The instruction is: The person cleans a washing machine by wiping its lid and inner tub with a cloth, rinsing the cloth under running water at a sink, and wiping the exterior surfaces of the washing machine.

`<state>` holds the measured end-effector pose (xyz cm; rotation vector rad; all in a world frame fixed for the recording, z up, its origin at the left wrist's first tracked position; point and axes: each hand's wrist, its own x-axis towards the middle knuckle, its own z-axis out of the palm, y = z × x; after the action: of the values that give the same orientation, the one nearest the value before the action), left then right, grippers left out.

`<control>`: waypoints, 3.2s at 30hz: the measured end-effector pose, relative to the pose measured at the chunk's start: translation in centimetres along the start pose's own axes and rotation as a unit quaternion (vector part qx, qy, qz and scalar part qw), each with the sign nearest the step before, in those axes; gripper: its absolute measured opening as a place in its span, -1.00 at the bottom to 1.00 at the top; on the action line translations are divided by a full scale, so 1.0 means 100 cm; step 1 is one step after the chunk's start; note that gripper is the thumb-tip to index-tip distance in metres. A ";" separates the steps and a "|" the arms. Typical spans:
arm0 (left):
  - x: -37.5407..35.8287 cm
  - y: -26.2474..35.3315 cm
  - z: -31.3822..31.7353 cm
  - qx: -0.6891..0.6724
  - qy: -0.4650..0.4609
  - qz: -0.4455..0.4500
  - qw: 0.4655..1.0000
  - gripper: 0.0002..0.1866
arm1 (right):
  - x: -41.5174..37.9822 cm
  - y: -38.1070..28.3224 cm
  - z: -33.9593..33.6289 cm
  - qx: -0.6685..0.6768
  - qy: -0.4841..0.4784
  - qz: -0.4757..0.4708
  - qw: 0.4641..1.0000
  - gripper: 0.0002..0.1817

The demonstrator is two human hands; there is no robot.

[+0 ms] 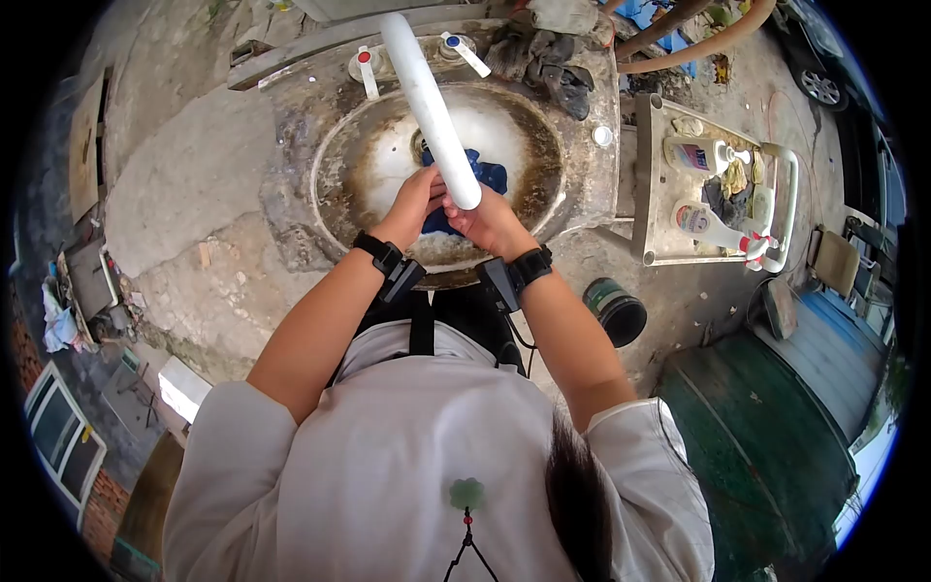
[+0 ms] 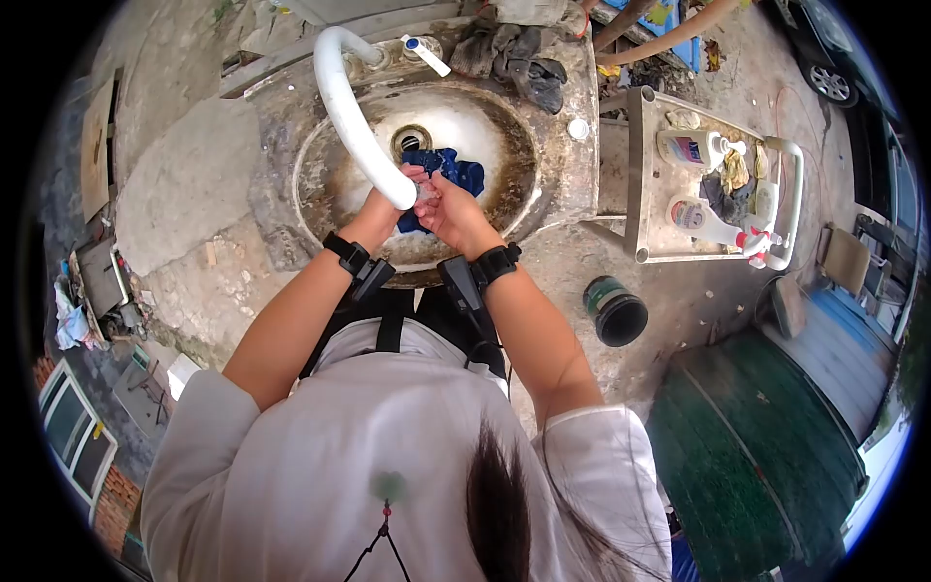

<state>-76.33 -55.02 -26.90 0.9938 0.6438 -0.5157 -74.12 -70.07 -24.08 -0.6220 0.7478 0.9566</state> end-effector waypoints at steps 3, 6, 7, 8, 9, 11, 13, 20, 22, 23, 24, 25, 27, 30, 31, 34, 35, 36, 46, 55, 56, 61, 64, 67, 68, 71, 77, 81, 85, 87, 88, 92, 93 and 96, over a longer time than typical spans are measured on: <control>0.003 0.007 0.010 -0.099 -0.077 -0.115 0.985 -0.61 | 0.018 0.004 -0.008 0.066 -0.107 0.001 0.992 -0.62; 0.007 0.008 0.020 -0.073 -0.098 -0.171 0.978 -0.61 | 0.024 0.009 -0.010 0.050 -0.091 -0.028 0.994 -0.62; 0.006 0.008 0.022 -0.028 -0.077 -0.161 0.983 -0.64 | 0.024 0.013 -0.008 0.024 -0.036 -0.057 0.997 -0.62; 0.006 0.006 0.025 0.016 -0.056 -0.151 0.987 -0.67 | 0.025 0.019 -0.005 -0.003 0.017 -0.086 0.996 -0.62; 0.002 0.009 0.031 0.061 -0.035 -0.141 0.988 -0.70 | 0.027 0.023 -0.001 -0.030 0.071 -0.115 0.990 -0.61; -0.007 0.010 0.046 0.006 0.026 -0.097 0.995 -0.70 | 0.042 0.034 -0.004 -0.253 0.139 -0.306 0.907 -0.77; -0.006 0.008 0.050 -0.045 0.051 -0.082 0.994 -0.71 | 0.044 0.038 -0.002 -0.451 0.198 -0.468 0.734 -0.83; 0.004 0.004 0.020 -0.005 -0.073 -0.141 0.987 -0.73 | 0.021 0.016 -0.004 -0.117 0.039 -0.158 0.980 -0.54; 0.007 0.009 0.018 0.028 -0.123 -0.072 0.989 -0.74 | 0.013 0.004 -0.009 -0.275 0.042 -0.162 0.947 -0.66; 0.008 0.010 0.016 0.042 -0.145 -0.036 0.988 -0.74 | 0.016 0.006 -0.014 -0.412 0.090 -0.287 0.860 -0.71; 0.010 0.006 0.017 0.090 -0.109 0.047 0.989 -0.73 | 0.021 0.011 -0.022 -0.530 0.134 -0.398 0.737 -0.73; 0.016 -0.002 0.014 0.137 -0.073 0.129 0.979 -0.72 | 0.021 0.011 -0.023 -0.625 0.173 -0.494 0.580 -0.72; 0.040 -0.024 -0.019 0.304 0.014 0.171 0.937 -0.55 | 0.012 0.002 -0.020 -0.694 0.214 -0.384 0.571 -0.40; 0.049 -0.042 -0.038 0.457 0.045 0.169 0.872 -0.40 | 0.016 0.003 -0.014 -0.791 0.226 -0.348 0.450 -0.22; 0.045 -0.038 -0.035 0.447 0.005 0.129 0.885 -0.34 | 0.029 0.013 -0.028 -0.809 0.196 -0.342 0.437 -0.25; 0.027 -0.038 -0.033 0.512 -0.003 0.167 0.842 -0.31 | 0.039 0.026 -0.043 -0.834 0.143 -0.373 0.380 -0.45; 0.030 -0.037 -0.039 0.505 -0.004 0.115 0.855 -0.31 | 0.039 0.026 -0.041 -0.836 0.171 -0.319 0.413 -0.48; 0.033 -0.037 -0.047 0.495 -0.006 0.063 0.866 -0.32 | 0.030 0.021 -0.026 -0.833 0.199 -0.263 0.444 -0.51; 0.001 0.024 0.011 -0.023 -0.018 -0.201 0.979 -0.43 | 0.018 0.018 -0.017 -0.211 0.037 -0.233 0.949 -0.66; -0.010 0.029 0.044 -0.100 0.020 -0.138 0.985 -0.61 | -0.015 0.033 0.015 -0.173 0.158 -0.374 0.897 -0.25; -0.005 0.012 0.034 -0.102 -0.021 -0.119 0.987 -0.53 | -0.021 0.034 0.019 -0.148 0.112 -0.370 0.910 -0.27; -0.014 0.024 0.035 -0.041 -0.088 -0.116 0.988 -0.41 | -0.016 0.018 0.009 -0.229 0.143 -0.396 0.878 -0.52; -0.039 0.051 0.045 -0.042 -0.095 -0.186 0.977 -0.34 | -0.012 0.020 0.002 -0.213 0.139 -0.381 0.889 -0.58; -0.042 0.040 0.033 0.089 -0.202 -0.078 0.972 -0.24 | -0.027 0.018 0.010 -0.184 0.062 -0.342 0.919 -0.49; -0.036 0.038 0.030 0.073 -0.204 -0.095 0.972 -0.25 | -0.030 0.017 0.011 -0.168 0.038 -0.334 0.927 -0.46; -0.038 0.048 0.034 0.201 -0.228 -0.064 0.950 -0.33 | -0.020 0.016 0.004 -0.149 0.011 -0.335 0.930 -0.29; -0.033 0.035 0.033 0.388 -0.159 0.045 0.907 -0.28 | -0.017 0.018 0.030 -0.143 0.100 -0.322 0.931 -0.49; -0.023 0.010 0.021 0.402 -0.135 0.125 0.897 -0.36 | -0.019 0.021 0.045 -0.095 0.159 -0.300 0.936 -0.60; -0.032 0.023 0.033 0.415 -0.109 0.107 0.897 -0.47 | -0.009 0.025 0.036 -0.120 0.189 -0.312 0.923 -0.66; -0.035 0.027 0.038 0.433 -0.087 0.109 0.891 -0.51 | -0.002 0.028 0.032 -0.102 0.194 -0.319 0.922 -0.66; -0.036 0.028 0.039 0.443 -0.078 0.114 0.886 -0.53 | 0.001 0.029 0.031 -0.095 0.202 -0.320 0.921 -0.66; -0.038 0.025 0.040 0.452 -0.063 0.130 0.880 -0.55 | 0.005 0.030 0.027 -0.096 0.206 -0.316 0.921 -0.65; -0.038 0.026 0.040 0.441 -0.075 0.130 0.885 -0.52 | 0.003 0.029 0.027 -0.102 0.199 -0.313 0.923 -0.65; -0.040 0.032 0.039 0.403 -0.115 0.108 0.902 -0.41 | -0.006 0.024 0.029 -0.086 0.139 -0.294 0.942 -0.65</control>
<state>-76.00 -56.60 -20.61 1.7285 0.0746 -0.7073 -75.62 -67.10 -22.25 -1.0783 0.6701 0.3822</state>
